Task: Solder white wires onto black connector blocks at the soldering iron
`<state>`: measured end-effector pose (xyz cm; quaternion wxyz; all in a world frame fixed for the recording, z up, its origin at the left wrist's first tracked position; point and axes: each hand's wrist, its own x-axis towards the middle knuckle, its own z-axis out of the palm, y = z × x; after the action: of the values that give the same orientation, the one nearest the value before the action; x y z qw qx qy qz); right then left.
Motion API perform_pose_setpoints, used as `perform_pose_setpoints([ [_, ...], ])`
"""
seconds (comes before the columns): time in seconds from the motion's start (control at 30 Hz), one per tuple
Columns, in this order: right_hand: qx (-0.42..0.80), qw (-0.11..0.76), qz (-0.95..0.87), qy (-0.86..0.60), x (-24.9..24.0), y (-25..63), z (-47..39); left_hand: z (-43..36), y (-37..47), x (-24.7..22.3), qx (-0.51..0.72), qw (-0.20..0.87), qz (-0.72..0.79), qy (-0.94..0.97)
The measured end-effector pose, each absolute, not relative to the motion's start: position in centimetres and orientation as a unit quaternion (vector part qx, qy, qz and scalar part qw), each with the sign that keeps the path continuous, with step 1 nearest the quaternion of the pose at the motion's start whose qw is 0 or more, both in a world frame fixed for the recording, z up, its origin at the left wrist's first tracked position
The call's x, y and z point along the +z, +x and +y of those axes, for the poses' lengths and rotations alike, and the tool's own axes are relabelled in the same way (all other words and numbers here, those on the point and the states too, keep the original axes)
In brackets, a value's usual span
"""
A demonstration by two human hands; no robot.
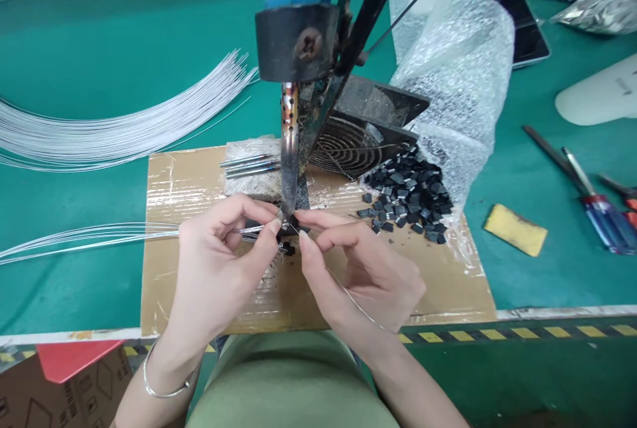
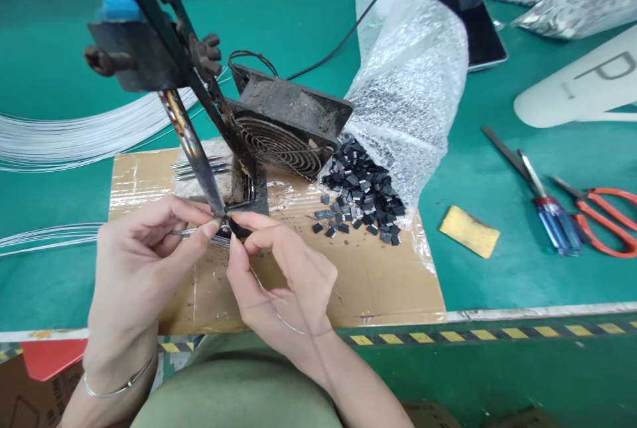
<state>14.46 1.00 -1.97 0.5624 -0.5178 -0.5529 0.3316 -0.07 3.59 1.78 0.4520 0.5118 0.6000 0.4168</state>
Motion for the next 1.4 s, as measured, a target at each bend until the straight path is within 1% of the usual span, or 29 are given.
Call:
perform_pose_setpoints([
  [0.33, 0.3, 0.558, -0.571, -0.523, -1.98, 14.31, 1.01, 3.42, 0.15, 2.05, 0.419, 0.448, 0.611, 0.5],
  [0.6, 0.296, 0.571, -0.566, -0.515, -2.07, 14.16, 0.94, 3.38, 0.15, 2.09, 0.427, 0.446, 0.606, 0.501],
  [1.4, 0.281, 0.57, -0.571, -0.519, -2.3, 14.09, 0.96, 3.45, -0.2, 1.91, 0.416, 0.452, 0.598, 0.516],
])
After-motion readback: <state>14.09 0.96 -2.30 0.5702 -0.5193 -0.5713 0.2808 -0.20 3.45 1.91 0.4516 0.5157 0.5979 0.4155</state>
